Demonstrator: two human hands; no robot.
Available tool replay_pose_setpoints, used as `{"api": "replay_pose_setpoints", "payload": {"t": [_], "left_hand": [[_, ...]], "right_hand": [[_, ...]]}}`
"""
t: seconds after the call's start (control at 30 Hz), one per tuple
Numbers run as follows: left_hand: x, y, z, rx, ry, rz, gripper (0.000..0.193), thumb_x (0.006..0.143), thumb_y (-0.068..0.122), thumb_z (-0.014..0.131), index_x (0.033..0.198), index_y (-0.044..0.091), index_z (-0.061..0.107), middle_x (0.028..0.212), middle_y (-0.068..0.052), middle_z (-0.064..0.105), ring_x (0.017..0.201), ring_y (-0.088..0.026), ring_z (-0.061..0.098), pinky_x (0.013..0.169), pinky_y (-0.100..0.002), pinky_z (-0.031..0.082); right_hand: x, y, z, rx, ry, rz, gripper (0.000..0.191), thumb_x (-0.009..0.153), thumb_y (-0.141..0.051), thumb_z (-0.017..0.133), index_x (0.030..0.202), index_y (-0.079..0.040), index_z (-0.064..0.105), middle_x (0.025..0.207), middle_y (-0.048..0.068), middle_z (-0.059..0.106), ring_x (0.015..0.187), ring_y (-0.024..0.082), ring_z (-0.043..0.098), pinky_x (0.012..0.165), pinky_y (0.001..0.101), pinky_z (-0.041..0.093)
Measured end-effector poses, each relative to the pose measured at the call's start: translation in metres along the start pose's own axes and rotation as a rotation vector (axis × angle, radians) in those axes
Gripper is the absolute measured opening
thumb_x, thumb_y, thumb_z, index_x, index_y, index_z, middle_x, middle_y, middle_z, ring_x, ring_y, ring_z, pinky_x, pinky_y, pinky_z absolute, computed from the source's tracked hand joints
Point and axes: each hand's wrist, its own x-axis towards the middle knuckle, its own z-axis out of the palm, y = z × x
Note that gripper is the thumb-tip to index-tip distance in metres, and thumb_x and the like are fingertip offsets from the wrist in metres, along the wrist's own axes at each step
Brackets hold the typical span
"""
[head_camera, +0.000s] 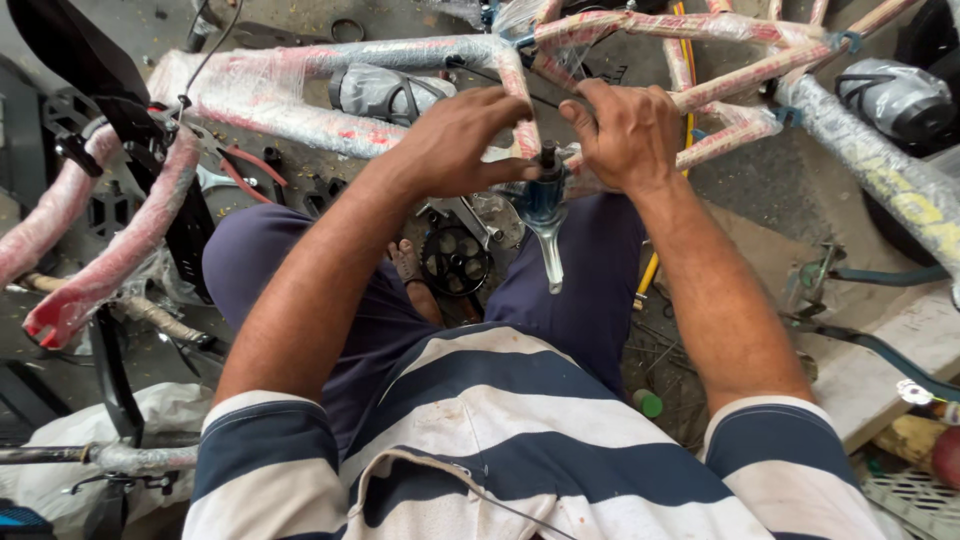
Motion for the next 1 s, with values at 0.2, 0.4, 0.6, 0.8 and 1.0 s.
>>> {"api": "replay_pose_setpoints", "payload": {"t": [0.2, 0.4, 0.6, 0.8, 1.0], "left_hand": [[0.050, 0.044, 0.014, 0.190, -0.343, 0.021, 0.037, 0.097, 0.043, 0.068, 0.111, 0.008, 0.067, 0.101, -0.012, 0.067, 0.099, -0.032, 0.066, 0.087, -0.049, 0.051], [0.058, 0.055, 0.030, 0.287, -0.342, 0.122, 0.033, 0.100, 0.038, 0.063, 0.107, 0.005, 0.064, 0.091, -0.014, 0.065, 0.088, -0.033, 0.067, 0.081, -0.049, 0.052], [0.059, 0.055, 0.044, 0.251, -0.301, 0.130, 0.029, 0.103, 0.034, 0.060, 0.105, 0.005, 0.060, 0.083, -0.015, 0.064, 0.075, -0.032, 0.068, 0.068, -0.048, 0.052], [0.062, 0.057, 0.053, 0.298, -0.321, 0.030, 0.026, 0.104, 0.032, 0.056, 0.099, 0.007, 0.060, 0.054, -0.006, 0.055, 0.042, -0.024, 0.056, 0.045, -0.043, 0.046], [0.064, 0.070, 0.067, 0.357, -0.223, -0.173, 0.029, 0.107, 0.035, 0.054, 0.094, 0.009, 0.061, 0.053, -0.004, 0.055, 0.039, -0.019, 0.051, 0.038, -0.041, 0.040]], "right_hand": [[-0.010, 0.006, -0.004, 0.042, 0.113, 0.040, 0.027, 0.108, -0.020, 0.057, 0.130, -0.006, 0.064, 0.083, 0.013, 0.072, 0.073, 0.034, 0.068, 0.074, 0.0478, 0.049], [-0.021, 0.014, -0.005, 0.046, 0.168, 0.041, 0.031, 0.107, -0.020, 0.058, 0.134, -0.005, 0.061, 0.082, 0.013, 0.072, 0.073, 0.033, 0.068, 0.073, 0.0471, 0.048], [-0.028, 0.024, 0.000, 0.051, 0.227, 0.010, 0.034, 0.108, -0.023, 0.058, 0.137, -0.004, 0.058, 0.081, 0.011, 0.071, 0.071, 0.031, 0.067, 0.075, 0.0453, 0.049], [-0.032, 0.027, 0.003, 0.058, 0.219, 0.038, 0.032, 0.110, -0.022, 0.055, 0.136, -0.002, 0.059, 0.072, 0.009, 0.068, 0.059, 0.026, 0.063, 0.069, 0.0438, 0.047], [-0.032, 0.025, 0.002, 0.046, 0.214, 0.059, 0.032, 0.108, -0.022, 0.057, 0.134, -0.003, 0.059, 0.073, 0.011, 0.068, 0.063, 0.031, 0.064, 0.071, 0.0460, 0.048]]}}
